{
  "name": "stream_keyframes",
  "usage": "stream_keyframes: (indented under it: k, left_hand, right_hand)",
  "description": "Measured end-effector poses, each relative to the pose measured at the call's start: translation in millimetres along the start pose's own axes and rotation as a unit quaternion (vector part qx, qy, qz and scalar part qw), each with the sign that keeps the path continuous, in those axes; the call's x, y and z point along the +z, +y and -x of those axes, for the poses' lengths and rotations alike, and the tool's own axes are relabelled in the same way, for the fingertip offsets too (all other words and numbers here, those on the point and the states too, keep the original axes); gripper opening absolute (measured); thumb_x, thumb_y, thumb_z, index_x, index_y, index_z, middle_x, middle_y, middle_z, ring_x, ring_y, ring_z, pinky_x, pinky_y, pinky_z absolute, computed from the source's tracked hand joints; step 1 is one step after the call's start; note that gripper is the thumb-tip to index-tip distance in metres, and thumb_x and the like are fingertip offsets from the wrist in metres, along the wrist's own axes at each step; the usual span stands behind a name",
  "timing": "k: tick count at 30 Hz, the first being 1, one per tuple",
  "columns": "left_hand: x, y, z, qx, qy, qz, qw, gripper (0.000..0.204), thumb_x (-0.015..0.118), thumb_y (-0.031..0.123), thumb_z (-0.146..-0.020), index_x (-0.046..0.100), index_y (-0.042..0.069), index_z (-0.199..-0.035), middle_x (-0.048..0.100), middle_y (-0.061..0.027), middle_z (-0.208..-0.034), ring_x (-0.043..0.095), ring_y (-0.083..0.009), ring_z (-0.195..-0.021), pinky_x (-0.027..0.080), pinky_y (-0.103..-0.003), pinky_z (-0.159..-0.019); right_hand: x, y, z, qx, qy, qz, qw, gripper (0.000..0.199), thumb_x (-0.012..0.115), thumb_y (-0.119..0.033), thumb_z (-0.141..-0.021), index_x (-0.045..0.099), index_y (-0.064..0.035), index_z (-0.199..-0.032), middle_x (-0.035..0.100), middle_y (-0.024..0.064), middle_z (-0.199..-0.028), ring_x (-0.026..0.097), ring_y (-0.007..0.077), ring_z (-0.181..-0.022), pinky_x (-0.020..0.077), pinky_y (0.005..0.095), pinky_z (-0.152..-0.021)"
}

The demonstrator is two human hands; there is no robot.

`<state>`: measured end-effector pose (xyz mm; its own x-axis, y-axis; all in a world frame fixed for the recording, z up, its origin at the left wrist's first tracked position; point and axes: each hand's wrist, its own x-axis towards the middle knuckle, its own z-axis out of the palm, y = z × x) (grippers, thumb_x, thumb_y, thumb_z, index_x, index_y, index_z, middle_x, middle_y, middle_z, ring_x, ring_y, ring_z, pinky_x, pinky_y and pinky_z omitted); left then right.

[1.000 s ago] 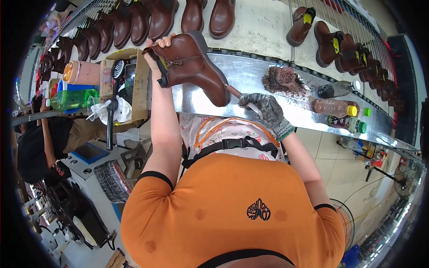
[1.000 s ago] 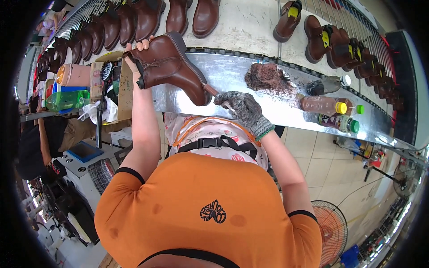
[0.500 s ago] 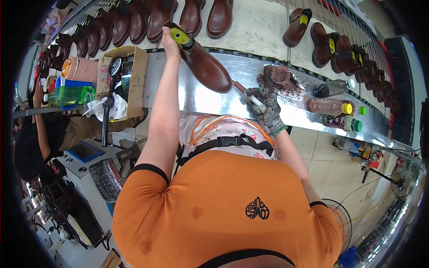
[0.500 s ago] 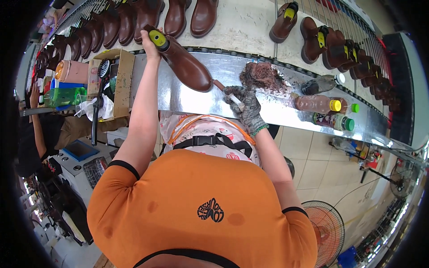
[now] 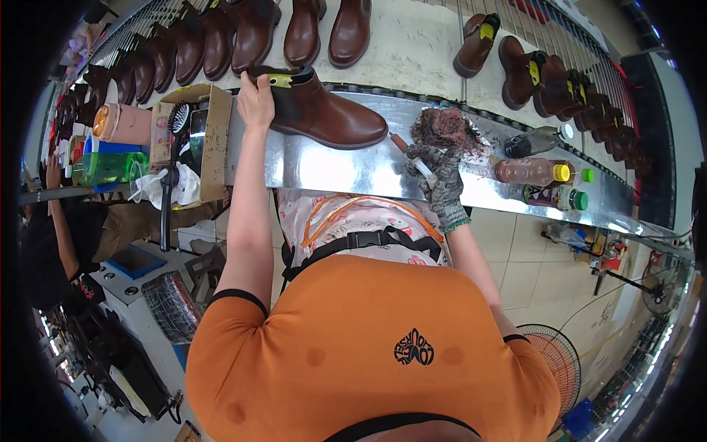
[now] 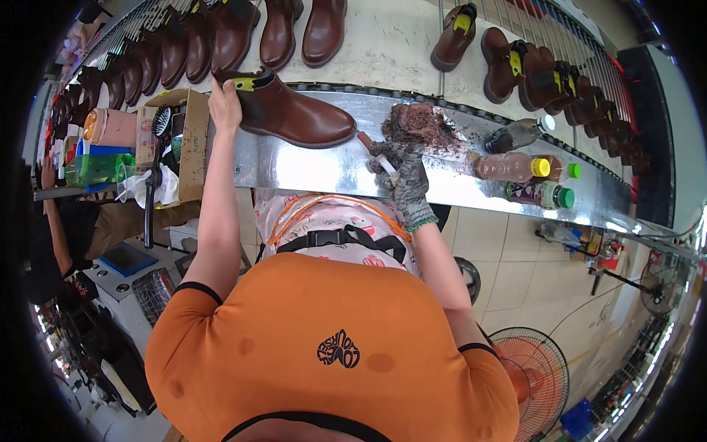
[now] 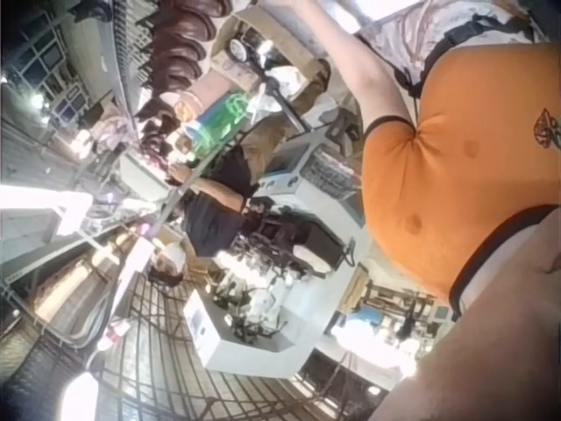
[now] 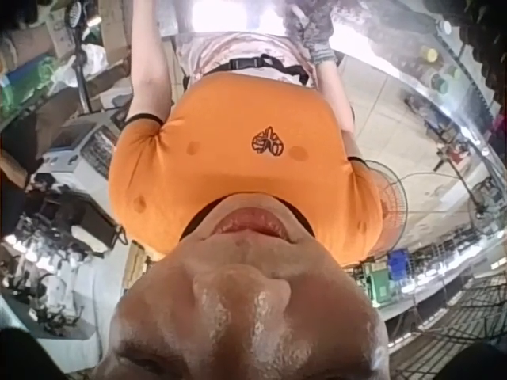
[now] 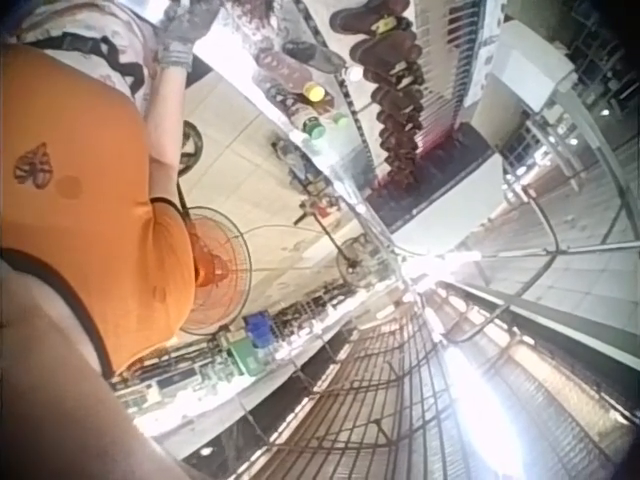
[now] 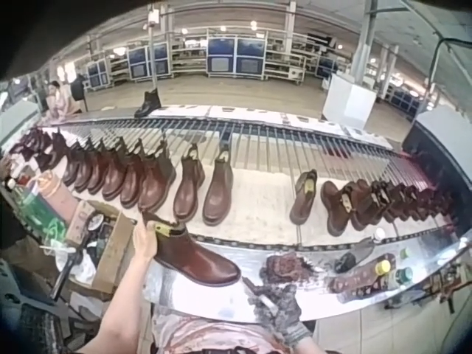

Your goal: Polishing and finishing leather boots on a manufacturing line.

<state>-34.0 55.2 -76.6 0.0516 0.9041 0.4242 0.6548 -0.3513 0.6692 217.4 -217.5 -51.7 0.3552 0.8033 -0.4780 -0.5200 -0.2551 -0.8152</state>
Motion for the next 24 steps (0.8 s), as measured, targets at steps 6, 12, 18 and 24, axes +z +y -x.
stream_keyframes:
  k: [6, 12, 18, 24]
  left_hand:
    - [-29.4, 13.2, 33.8, -0.036, 0.009, -0.035, 0.999, 0.089, 0.042, 0.078, -0.073, 0.045, 0.0, -0.113, 0.062, -0.025, -0.081, 0.058, -0.0461, -0.083, 0.043, -0.051, -0.07]
    - [-59.0, 53.1, 74.9, -0.075, -0.006, -0.066, 0.995, 0.076, 0.07, 0.059, -0.065, 0.045, 0.002, -0.108, 0.062, -0.0191, -0.082, 0.061, -0.0385, -0.081, 0.046, -0.044, -0.071]
    - [-81.7, 101.1, 111.9, -0.211, -0.127, 0.01, 0.969, 0.086, 0.085, 0.03, -0.059, 0.035, 0.005, -0.125, 0.062, -0.0129, -0.082, 0.061, -0.0202, -0.073, 0.048, -0.033, -0.069]
    - [-73.3, 114.4, 144.9, -0.424, -0.257, 0.323, 0.806, 0.075, 0.073, 0.011, -0.071, 0.028, 0.005, -0.131, 0.059, -0.015, -0.101, 0.063, -0.0227, -0.081, 0.058, -0.037, -0.065]
  right_hand:
    - [-4.7, 11.2, -10.5, -0.024, 0.003, 0.047, 0.999, 0.06, 0.03, -0.055, -0.093, 0.066, -0.0077, -0.096, 0.062, 0.004, -0.073, 0.043, 0.004, -0.044, 0.0297, 0.0158, -0.038]
    - [-6.5, 13.6, -17.3, -0.107, -0.016, 0.101, 0.989, 0.04, 0.037, -0.035, -0.093, 0.067, -0.0079, -0.095, 0.062, 0.004, -0.074, 0.044, 0.0043, -0.047, 0.0302, 0.0163, -0.039]
    - [-1.9, -0.6, -14.2, -0.177, -0.053, 0.22, 0.958, 0.03, 0.041, -0.022, -0.088, 0.066, -0.0068, -0.097, 0.062, 0.0029, -0.073, 0.047, 0.0035, -0.052, 0.0306, 0.0158, -0.042]
    - [1.8, -20.4, 3.4, -0.213, -0.103, 0.341, 0.91, 0.028, 0.044, -0.016, -0.083, 0.066, -0.0075, -0.098, 0.064, 0.006, -0.081, 0.053, 0.0141, -0.063, 0.0392, 0.0253, -0.056]
